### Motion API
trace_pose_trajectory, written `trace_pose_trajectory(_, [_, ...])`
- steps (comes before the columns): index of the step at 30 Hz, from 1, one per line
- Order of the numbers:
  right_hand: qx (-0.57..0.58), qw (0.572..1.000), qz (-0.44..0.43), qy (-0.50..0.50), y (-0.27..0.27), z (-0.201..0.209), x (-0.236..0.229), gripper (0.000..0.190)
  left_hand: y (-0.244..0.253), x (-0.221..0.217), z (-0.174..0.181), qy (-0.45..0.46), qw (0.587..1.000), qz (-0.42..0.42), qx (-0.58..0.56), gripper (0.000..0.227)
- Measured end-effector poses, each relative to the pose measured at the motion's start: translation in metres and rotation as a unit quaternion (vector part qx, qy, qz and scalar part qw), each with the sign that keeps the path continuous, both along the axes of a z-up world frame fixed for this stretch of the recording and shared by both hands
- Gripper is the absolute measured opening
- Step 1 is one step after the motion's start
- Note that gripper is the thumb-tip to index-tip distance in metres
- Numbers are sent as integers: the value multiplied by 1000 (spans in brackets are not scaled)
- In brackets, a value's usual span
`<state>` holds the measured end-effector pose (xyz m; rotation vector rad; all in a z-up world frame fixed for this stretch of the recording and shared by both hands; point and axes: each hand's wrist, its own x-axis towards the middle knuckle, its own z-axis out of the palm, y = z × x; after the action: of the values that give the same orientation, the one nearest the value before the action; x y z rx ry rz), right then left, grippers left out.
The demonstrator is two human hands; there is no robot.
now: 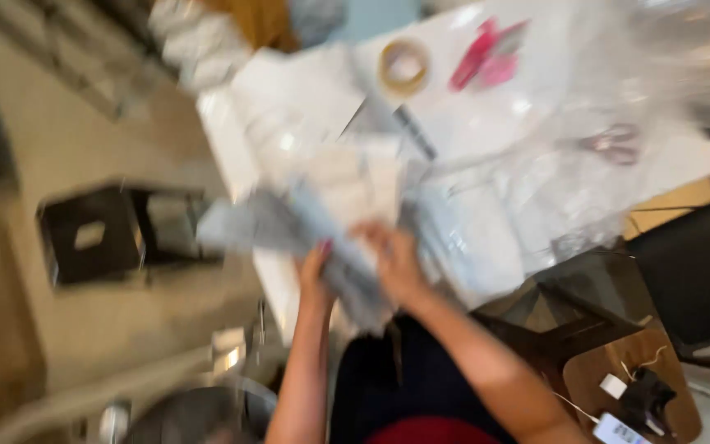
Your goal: The person repeatedly picks up stacks of white pouches from a table, fans them out to separate them, and places them back down. The person continues this cycle of picking, fanning, and placing pouches throughout the clip.
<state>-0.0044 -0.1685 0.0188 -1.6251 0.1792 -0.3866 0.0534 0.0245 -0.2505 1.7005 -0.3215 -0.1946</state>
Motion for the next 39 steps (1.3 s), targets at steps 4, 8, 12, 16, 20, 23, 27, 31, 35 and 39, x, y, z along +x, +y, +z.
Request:
trace_pose_trajectory(4, [-45,991,108,-57,-29,115,36,26,-75,36,213,-66,988,62,-126,48])
trace_pose_trajectory(8, [-239,956,67,-154,-49,154,57,13,-104,66,339,20,953,160,-256,64])
trace_pose_trajectory(12, [-237,957,23,-168,-69,162,76,10,-119,69,396,-19,945,155,-287,61])
trace_pose_trajectory(16, [-149,976,40,-157,-89,181,80,6,-141,70,404,-40,929,146,-339,68])
trace_pose_trajectory(20, [-102,979,52,-170,-102,190,70,7,-154,76,343,-3,902,150,-404,75])
trace_pose_trajectory(23, [-153,952,50,-259,-99,204,63,37,-146,51,416,9,910,154,-384,75])
trace_pose_trajectory(27, [-203,942,147,-221,-92,209,48,32,-138,49,407,-8,902,171,-395,70])
trace_pose_trajectory(31, [-269,909,180,-261,-72,220,31,14,-124,14,459,-31,925,171,-339,82])
trace_pose_trajectory(35, [-297,911,107,-265,-49,203,14,15,-109,-12,471,-26,916,181,-356,81])
trace_pose_trajectory(39, [-313,901,63,-295,-25,214,1,13,-85,-17,456,-53,922,182,-337,77])
